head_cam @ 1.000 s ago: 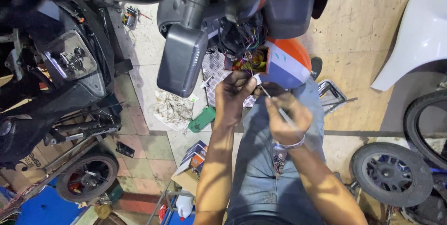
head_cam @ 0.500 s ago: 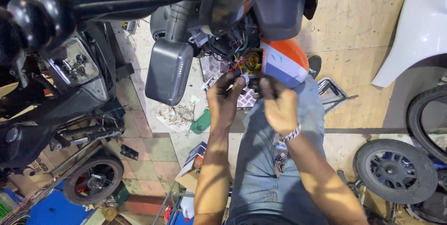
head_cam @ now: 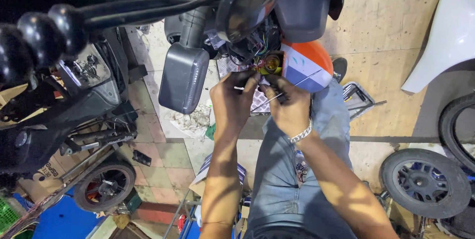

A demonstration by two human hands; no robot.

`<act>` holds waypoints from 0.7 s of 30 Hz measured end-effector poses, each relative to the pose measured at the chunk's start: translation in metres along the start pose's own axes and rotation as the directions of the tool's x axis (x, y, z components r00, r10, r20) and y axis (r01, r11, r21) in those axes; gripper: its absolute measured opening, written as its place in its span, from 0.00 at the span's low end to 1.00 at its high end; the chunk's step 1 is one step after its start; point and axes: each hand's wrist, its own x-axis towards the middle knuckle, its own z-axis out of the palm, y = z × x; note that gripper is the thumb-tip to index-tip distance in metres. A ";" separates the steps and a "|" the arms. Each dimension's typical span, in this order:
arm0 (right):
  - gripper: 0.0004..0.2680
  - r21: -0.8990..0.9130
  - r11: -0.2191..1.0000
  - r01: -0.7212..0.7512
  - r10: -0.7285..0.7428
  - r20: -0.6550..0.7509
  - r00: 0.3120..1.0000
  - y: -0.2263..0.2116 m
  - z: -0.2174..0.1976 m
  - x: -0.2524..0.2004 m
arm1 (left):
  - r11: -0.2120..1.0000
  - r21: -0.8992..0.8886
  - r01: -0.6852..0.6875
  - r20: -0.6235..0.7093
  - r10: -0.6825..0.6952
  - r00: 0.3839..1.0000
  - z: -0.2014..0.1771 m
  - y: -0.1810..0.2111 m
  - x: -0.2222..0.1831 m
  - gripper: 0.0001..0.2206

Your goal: Connecting and organizing the electrical wiring harness on a motorcycle

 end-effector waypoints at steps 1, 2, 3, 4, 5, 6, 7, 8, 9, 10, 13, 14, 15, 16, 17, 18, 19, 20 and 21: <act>0.04 -0.002 1.000 -0.001 0.001 -0.002 1.000 0.002 0.000 0.002 | 1.000 -0.001 -0.001 0.003 0.001 1.000 0.001 -0.004 0.005 0.04; 0.04 -0.035 0.998 0.048 -0.049 -0.013 0.999 0.003 0.000 0.001 | 0.998 -0.019 0.057 0.051 -0.056 0.997 0.000 -0.009 0.008 0.05; 0.04 -0.069 0.993 0.097 -0.099 -0.022 0.995 0.004 0.001 0.001 | 0.993 -0.035 0.116 0.099 -0.112 0.989 -0.001 -0.013 0.010 0.06; 0.04 -0.065 0.993 0.098 -0.100 -0.021 0.995 0.007 0.002 0.000 | 0.993 -0.032 0.116 0.096 -0.112 0.989 -0.001 -0.010 0.012 0.06; 0.04 -0.068 0.991 0.119 -0.121 -0.024 0.992 0.010 0.003 -0.002 | 0.974 -0.129 0.188 0.162 -0.166 0.973 -0.002 -0.007 0.013 0.07; 0.04 -0.073 0.988 0.139 -0.141 -0.028 0.990 0.013 0.003 -0.003 | 0.939 -0.221 0.263 0.236 -0.210 0.949 -0.002 -0.003 0.014 0.08; 0.04 -0.073 0.988 0.138 -0.141 -0.027 0.990 0.016 0.005 -0.005 | 0.939 -0.220 0.263 0.236 -0.211 0.949 -0.001 -0.008 0.014 0.08; 0.03 -0.061 0.993 0.104 -0.106 -0.024 0.994 0.019 0.005 -0.006 | 0.925 -0.281 0.255 0.251 -0.185 0.950 0.001 -0.013 0.014 0.06; 0.04 -0.049 0.996 0.069 -0.070 -0.020 0.997 0.023 0.006 -0.008 | 0.908 -0.340 0.246 0.264 -0.159 0.951 0.004 -0.018 0.014 0.05; 0.04 -0.050 0.996 0.067 -0.068 -0.018 0.997 0.018 0.004 -0.006 | 0.907 -0.341 0.249 0.266 -0.161 0.950 0.007 -0.021 0.010 0.05; 0.03 -0.025 0.998 0.064 -0.064 -0.027 0.998 0.001 0.001 0.004 | 0.862 -0.459 0.215 0.223 -0.122 0.967 0.017 -0.029 0.002 0.07; 0.04 -0.021 0.997 0.077 -0.078 -0.033 0.996 -0.006 -0.001 0.008 | 0.863 -0.475 0.172 0.182 -0.095 0.979 0.021 -0.031 -0.001 0.06; 0.04 -0.018 0.996 0.091 -0.092 -0.040 0.995 -0.014 -0.002 0.011 | 0.862 -0.490 0.129 0.141 -0.068 0.988 0.025 -0.034 -0.004 0.06; 0.04 -0.019 0.996 0.092 -0.093 -0.039 0.995 -0.010 -0.001 0.010 | 0.861 -0.491 0.130 0.140 -0.068 0.988 0.028 -0.034 -0.005 0.06; 0.04 -0.030 0.994 0.107 -0.109 -0.041 0.993 -0.007 0.000 0.009 | 0.864 -0.490 0.114 0.103 -0.072 0.992 0.030 -0.035 -0.006 0.06; 0.04 -0.041 0.992 0.122 -0.124 -0.044 0.991 -0.004 0.002 0.008 | 0.867 -0.488 0.099 0.067 -0.076 0.995 0.032 -0.035 -0.008 0.06; 0.04 -0.042 0.992 0.122 -0.124 -0.044 0.991 -0.008 0.000 0.010 | 0.867 -0.489 0.099 0.067 -0.076 0.995 0.030 -0.032 -0.008 0.06; 0.04 -0.056 0.990 0.126 -0.128 -0.028 0.991 -0.012 -0.002 0.013 | 0.862 -0.499 0.090 0.046 -0.077 0.996 0.029 -0.028 -0.008 0.06; 0.04 -0.069 0.989 0.131 -0.132 -0.011 0.991 -0.015 -0.004 0.016 | 0.857 -0.509 0.080 0.025 -0.079 0.997 0.028 -0.024 -0.008 0.06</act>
